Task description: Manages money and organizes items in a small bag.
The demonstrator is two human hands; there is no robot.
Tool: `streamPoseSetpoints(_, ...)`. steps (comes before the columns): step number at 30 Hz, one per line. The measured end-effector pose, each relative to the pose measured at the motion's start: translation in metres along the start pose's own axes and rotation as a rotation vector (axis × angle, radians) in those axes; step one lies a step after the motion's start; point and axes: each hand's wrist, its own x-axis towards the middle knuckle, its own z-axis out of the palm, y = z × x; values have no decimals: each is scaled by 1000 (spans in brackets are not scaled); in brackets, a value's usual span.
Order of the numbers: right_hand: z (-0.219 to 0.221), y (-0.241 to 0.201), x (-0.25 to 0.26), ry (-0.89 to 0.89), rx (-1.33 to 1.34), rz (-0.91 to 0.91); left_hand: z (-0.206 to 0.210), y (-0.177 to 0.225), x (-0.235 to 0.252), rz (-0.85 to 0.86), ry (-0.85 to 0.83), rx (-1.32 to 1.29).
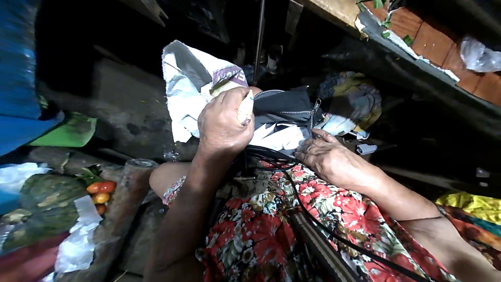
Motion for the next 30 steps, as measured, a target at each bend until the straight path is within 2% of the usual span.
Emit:
streamPoseSetpoints(12,3,1,9,-22,-82,89,1,0,1,-45,-52,23)
streamPoseSetpoints(30,3,1,10,-22,-37,11,2,-7,1,-130,-119,-24)
